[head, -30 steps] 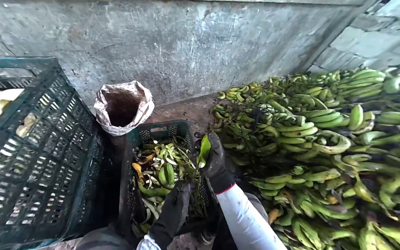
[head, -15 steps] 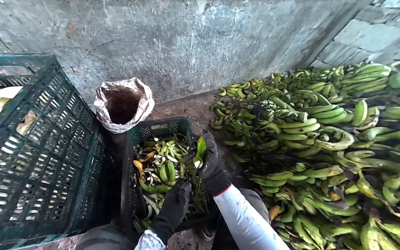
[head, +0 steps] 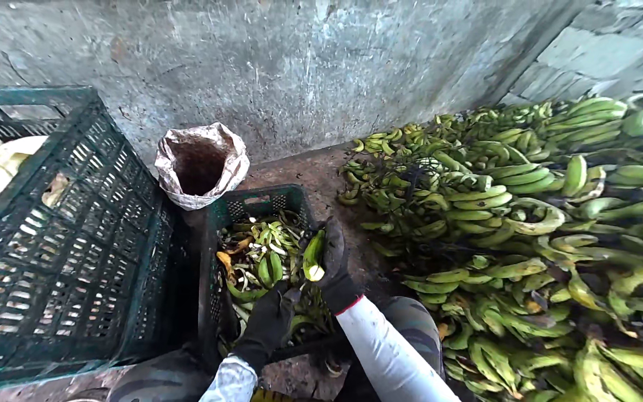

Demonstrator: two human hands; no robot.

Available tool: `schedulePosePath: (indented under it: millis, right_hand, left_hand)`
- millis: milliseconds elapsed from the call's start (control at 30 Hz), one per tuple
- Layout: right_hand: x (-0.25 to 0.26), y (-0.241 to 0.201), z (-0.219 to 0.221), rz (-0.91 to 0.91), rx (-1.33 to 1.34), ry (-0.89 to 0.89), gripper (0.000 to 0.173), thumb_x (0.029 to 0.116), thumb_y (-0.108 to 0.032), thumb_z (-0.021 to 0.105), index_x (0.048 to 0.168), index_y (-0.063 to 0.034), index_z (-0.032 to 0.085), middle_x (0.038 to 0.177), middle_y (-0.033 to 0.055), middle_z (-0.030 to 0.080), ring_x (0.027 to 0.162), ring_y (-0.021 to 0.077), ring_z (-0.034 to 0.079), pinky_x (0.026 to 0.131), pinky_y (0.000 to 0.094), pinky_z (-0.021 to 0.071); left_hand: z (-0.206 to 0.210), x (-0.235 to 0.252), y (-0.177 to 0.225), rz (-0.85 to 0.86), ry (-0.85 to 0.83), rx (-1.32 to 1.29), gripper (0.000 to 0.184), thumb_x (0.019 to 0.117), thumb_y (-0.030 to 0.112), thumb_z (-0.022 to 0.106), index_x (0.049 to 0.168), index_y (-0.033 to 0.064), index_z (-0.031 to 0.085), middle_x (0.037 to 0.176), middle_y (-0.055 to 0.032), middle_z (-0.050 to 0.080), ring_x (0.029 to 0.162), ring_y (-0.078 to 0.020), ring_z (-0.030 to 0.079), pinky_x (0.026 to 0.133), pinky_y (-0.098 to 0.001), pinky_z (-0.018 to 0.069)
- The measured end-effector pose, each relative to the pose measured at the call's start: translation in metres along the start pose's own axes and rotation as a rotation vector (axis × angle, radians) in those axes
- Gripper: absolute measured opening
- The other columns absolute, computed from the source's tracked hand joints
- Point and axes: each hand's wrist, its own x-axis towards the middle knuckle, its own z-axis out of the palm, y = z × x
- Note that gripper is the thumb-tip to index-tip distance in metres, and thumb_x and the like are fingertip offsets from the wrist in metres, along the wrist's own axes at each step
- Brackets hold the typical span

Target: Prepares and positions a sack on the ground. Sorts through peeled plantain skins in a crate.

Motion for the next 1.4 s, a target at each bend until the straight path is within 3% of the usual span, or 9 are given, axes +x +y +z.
schedulePosePath:
  millis: [167, 433, 600, 733, 867, 1033, 1200, 1267, 1400]
  right_hand:
    - [-0.022, 0.021, -0.003, 0.151, 0.176, -0.006, 0.054, 0.1105, -0.043, 0.019, 0.092, -0.0094, 0.057, 0.072, 0.0045, 0.062, 0.057, 0.0153, 0.062, 0.055, 0.0312, 0.0577]
    - [-0.038, 0.034, -0.008, 0.283, 0.212, -0.193, 0.056, 0.1077, -0.047, 0.029, 0.089, -0.0073, 0.064, 0.080, 0.0087, 0.068, 0.074, 0.0183, 0.069, 0.070, 0.0334, 0.0600]
    - [-0.027, 0.018, -0.003, 0.369, -0.220, -0.405, 0.035, 0.1060, -0.041, 0.041, 0.112, -0.0137, 0.063, 0.094, 0.0036, 0.069, 0.084, 0.0113, 0.068, 0.075, 0.0294, 0.0591]
    - [-0.025, 0.000, 0.020, 0.742, -0.488, -0.476, 0.026, 0.1065, -0.024, 0.041, 0.116, -0.0076, 0.059, 0.086, 0.0071, 0.067, 0.067, 0.0142, 0.066, 0.058, 0.0283, 0.0578]
    - [-0.047, 0.006, 0.028, 0.925, -0.845, -0.475, 0.031, 0.1034, -0.031, 0.055, 0.126, -0.0101, 0.059, 0.092, 0.0026, 0.067, 0.071, 0.0110, 0.064, 0.060, 0.0268, 0.0555]
    - [-0.030, 0.049, 0.015, 1.117, -1.152, -0.418, 0.030, 0.1042, -0.039, 0.053, 0.118, -0.0128, 0.060, 0.085, 0.0007, 0.063, 0.064, 0.0098, 0.059, 0.055, 0.0258, 0.0506]
    - [0.080, 0.070, 0.082, 0.704, -1.168, -0.475, 0.034, 0.1064, -0.038, 0.050, 0.119, -0.0084, 0.062, 0.091, 0.0021, 0.061, 0.076, 0.0097, 0.058, 0.068, 0.0295, 0.0524]
    - [0.127, 0.071, 0.121, 0.532, -1.028, -0.459, 0.038, 0.1054, -0.045, 0.042, 0.107, -0.0118, 0.060, 0.081, 0.0010, 0.060, 0.065, 0.0105, 0.056, 0.056, 0.0291, 0.0491]
    - [0.157, 0.044, 0.162, 0.310, -1.217, -0.255, 0.055, 0.1056, -0.054, 0.043, 0.140, -0.0129, 0.053, 0.118, 0.0126, 0.064, 0.097, 0.0245, 0.065, 0.082, 0.0435, 0.0555]
  left_hand:
    - [-0.014, 0.003, 0.007, -0.094, -0.047, 0.253, 0.041, 0.1072, 0.027, 0.043, 0.138, 0.0053, 0.059, 0.117, -0.0197, 0.070, 0.109, -0.0337, 0.068, 0.100, -0.0528, 0.0512]
    - [-0.033, 0.011, 0.017, -0.255, -0.088, 0.453, 0.045, 0.1102, 0.035, 0.035, 0.145, 0.0109, 0.052, 0.128, -0.0211, 0.066, 0.118, -0.0387, 0.065, 0.100, -0.0582, 0.0503]
    - [-0.073, 0.020, 0.028, -0.190, 0.007, 0.675, 0.046, 0.1062, 0.042, 0.045, 0.135, 0.0082, 0.059, 0.123, -0.0223, 0.067, 0.111, -0.0425, 0.066, 0.092, -0.0625, 0.0516]
    - [-0.104, 0.030, 0.026, -0.105, 0.047, 0.812, 0.042, 0.1022, 0.039, 0.057, 0.132, 0.0100, 0.061, 0.119, -0.0204, 0.067, 0.102, -0.0423, 0.068, 0.083, -0.0604, 0.0530]
    - [-0.145, 0.037, -0.014, -0.391, 0.369, 0.221, 0.053, 0.1093, 0.047, 0.040, 0.139, 0.0075, 0.056, 0.122, -0.0226, 0.067, 0.109, -0.0385, 0.067, 0.093, -0.0610, 0.0532]
    - [-0.177, 0.027, -0.022, -0.217, 0.771, -0.939, 0.044, 0.1101, 0.046, 0.038, 0.118, 0.0089, 0.060, 0.090, -0.0056, 0.061, 0.073, -0.0176, 0.060, 0.073, -0.0379, 0.0567]
    - [-0.174, 0.035, -0.028, -0.242, 0.743, -1.004, 0.044, 0.1109, 0.044, 0.036, 0.096, 0.0105, 0.060, 0.074, -0.0016, 0.056, 0.063, -0.0158, 0.057, 0.067, -0.0365, 0.0571]
    - [-0.173, 0.036, -0.026, -0.229, 0.728, -0.981, 0.041, 0.1117, 0.040, 0.035, 0.097, 0.0109, 0.059, 0.074, -0.0018, 0.055, 0.063, -0.0159, 0.057, 0.067, -0.0364, 0.0576]
    - [-0.172, 0.031, -0.025, -0.182, 0.704, -0.994, 0.042, 0.1119, 0.041, 0.033, 0.098, 0.0114, 0.058, 0.077, -0.0016, 0.057, 0.065, -0.0150, 0.058, 0.069, -0.0358, 0.0581]
